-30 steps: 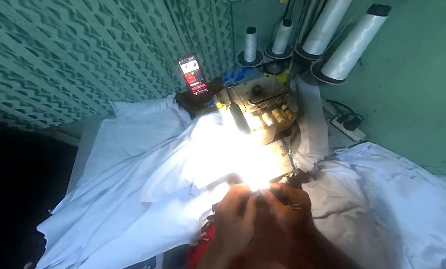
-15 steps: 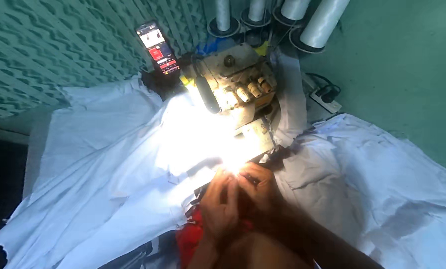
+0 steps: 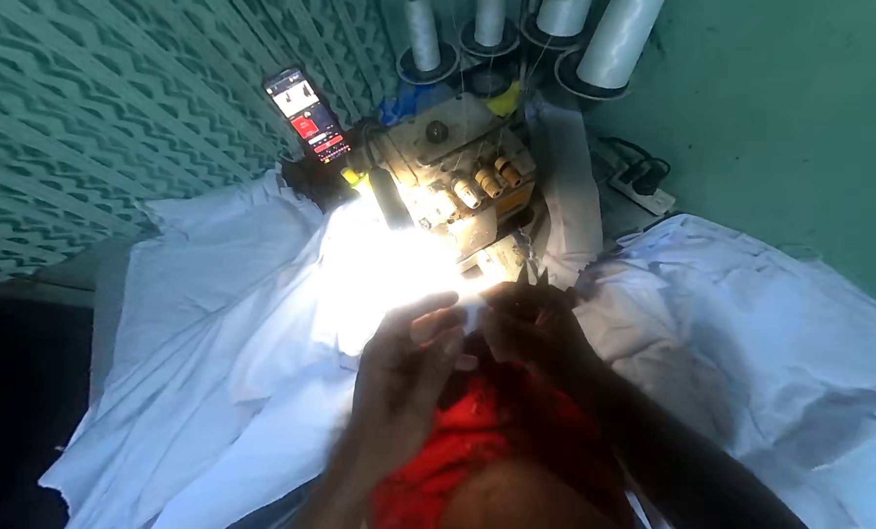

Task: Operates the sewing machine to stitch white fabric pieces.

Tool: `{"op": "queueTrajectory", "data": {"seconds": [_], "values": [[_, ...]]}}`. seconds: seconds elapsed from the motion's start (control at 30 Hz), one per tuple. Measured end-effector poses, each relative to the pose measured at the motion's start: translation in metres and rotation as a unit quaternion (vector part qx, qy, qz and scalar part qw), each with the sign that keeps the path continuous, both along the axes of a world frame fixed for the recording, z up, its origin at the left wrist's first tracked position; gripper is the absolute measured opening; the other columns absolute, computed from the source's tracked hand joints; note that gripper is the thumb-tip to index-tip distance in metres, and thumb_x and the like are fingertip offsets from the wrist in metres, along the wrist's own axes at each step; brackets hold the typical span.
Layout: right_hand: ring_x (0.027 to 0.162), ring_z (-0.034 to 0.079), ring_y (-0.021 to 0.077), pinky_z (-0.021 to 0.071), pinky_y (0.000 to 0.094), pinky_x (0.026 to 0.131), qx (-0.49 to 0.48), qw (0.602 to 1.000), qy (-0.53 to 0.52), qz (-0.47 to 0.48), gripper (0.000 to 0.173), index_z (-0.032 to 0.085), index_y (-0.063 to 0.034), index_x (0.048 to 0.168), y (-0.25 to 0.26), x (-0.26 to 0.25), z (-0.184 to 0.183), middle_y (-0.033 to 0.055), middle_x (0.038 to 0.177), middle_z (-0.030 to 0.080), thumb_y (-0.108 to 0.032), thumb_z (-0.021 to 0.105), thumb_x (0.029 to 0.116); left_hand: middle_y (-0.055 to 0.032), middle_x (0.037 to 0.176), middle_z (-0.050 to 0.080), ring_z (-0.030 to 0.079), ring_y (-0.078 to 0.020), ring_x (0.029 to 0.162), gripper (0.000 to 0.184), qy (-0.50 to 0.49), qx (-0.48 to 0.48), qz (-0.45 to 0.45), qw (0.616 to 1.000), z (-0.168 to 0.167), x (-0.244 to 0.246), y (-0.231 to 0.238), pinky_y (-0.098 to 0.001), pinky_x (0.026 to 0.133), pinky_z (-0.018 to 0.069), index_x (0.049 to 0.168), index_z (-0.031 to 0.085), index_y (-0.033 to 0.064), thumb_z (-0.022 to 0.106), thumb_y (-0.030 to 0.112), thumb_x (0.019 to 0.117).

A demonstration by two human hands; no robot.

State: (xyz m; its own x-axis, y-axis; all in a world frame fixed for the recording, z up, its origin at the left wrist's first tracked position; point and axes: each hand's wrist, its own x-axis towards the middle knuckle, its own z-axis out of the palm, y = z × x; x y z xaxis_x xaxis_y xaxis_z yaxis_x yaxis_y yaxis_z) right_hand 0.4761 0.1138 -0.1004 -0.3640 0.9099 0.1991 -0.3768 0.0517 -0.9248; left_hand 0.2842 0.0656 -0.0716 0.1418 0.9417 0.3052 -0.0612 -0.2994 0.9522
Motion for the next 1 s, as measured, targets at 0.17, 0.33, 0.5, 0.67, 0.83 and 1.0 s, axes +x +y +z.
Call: {"op": "queueTrajectory", "data": {"seconds": [0.17, 0.33, 0.5, 0.67, 0.83, 1.0], "values": [[0.053, 0.057, -0.0006, 0.0496, 0.0172, 0.049, 0.026, 0.996, -0.071, -0.046, 0.008, 0.074, -0.0042, 0.091, -0.017, 0.0, -0.006, -0.0051, 0.067, 0.066, -0.009, 0.07, 0.0949, -0.0074, 0.093, 0.072, 0.069, -0.02, 0.081, 0.026, 0.475, 0.129, 0.117, 0.863, -0.029, -0.068, 0.079, -0.0416, 0.07, 0.0568, 0.105, 0.072, 0.0017, 0.056, 0.018, 0.093], [0.059, 0.061, 0.0002, 0.0538, 0.0176, 0.053, 0.125, 0.989, -0.079, -0.011, 0.01, 0.072, -0.0023, 0.094, -0.045, 0.002, -0.009, -0.0012, 0.074, 0.069, -0.011, 0.069, 0.0974, -0.0067, 0.094, 0.062, 0.064, -0.0286, 0.09, 0.022, 0.721, 0.15, 0.024, 0.676, 0.006, -0.125, 0.097, -0.0487, 0.066, 0.0532, 0.086, 0.072, 0.0111, 0.065, 0.032, 0.0871], [0.061, 0.061, -0.0016, 0.0535, 0.0165, 0.056, 0.108, 0.993, -0.04, -0.007, 0.018, 0.072, -0.0039, 0.101, -0.015, -0.009, 0.011, -0.0068, 0.072, 0.067, -0.018, 0.061, 0.1029, -0.0009, 0.076, 0.065, 0.065, -0.0178, 0.066, 0.034, 0.603, 0.111, -0.095, 0.784, 0.052, -0.076, 0.017, -0.0426, 0.056, 0.054, 0.089, 0.07, 0.0165, 0.049, 0.037, 0.104], [0.057, 0.054, -0.0051, 0.0477, 0.0132, 0.053, 0.118, 0.974, -0.021, 0.193, 0.042, 0.067, -0.0047, 0.109, 0.003, -0.014, 0.022, -0.0082, 0.069, 0.059, -0.041, 0.047, 0.109, 0.0001, 0.078, 0.065, 0.061, -0.0132, 0.059, 0.031, 0.555, 0.18, -0.032, 0.811, 0.078, -0.018, -0.017, -0.0312, 0.048, 0.047, 0.098, 0.071, 0.0153, 0.047, 0.034, 0.1068], [0.053, 0.046, -0.0033, 0.0413, 0.0153, 0.05, 0.168, 0.963, -0.163, 0.136, 0.039, 0.066, -0.0036, 0.109, -0.019, 0.011, 0.016, -0.0068, 0.063, 0.051, -0.042, 0.062, 0.1015, 0.0008, 0.077, 0.061, 0.062, -0.0141, 0.068, 0.04, 0.586, 0.118, -0.064, 0.799, 0.071, -0.036, 0.004, -0.0361, 0.058, 0.0523, 0.087, 0.069, 0.0163, 0.048, 0.045, 0.1049], [0.053, 0.048, -0.0032, 0.0416, 0.0155, 0.048, 0.278, 0.92, -0.276, 0.027, 0.049, 0.06, -0.0071, 0.106, -0.046, 0.018, 0.029, -0.0063, 0.064, 0.051, -0.054, 0.068, 0.0946, -0.0019, 0.084, 0.059, 0.06, -0.0164, 0.067, 0.032, 0.579, 0.227, -0.082, 0.779, 0.079, -0.009, -0.005, -0.0319, 0.05, 0.0464, 0.091, 0.068, 0.0168, 0.046, 0.034, 0.106]]}}
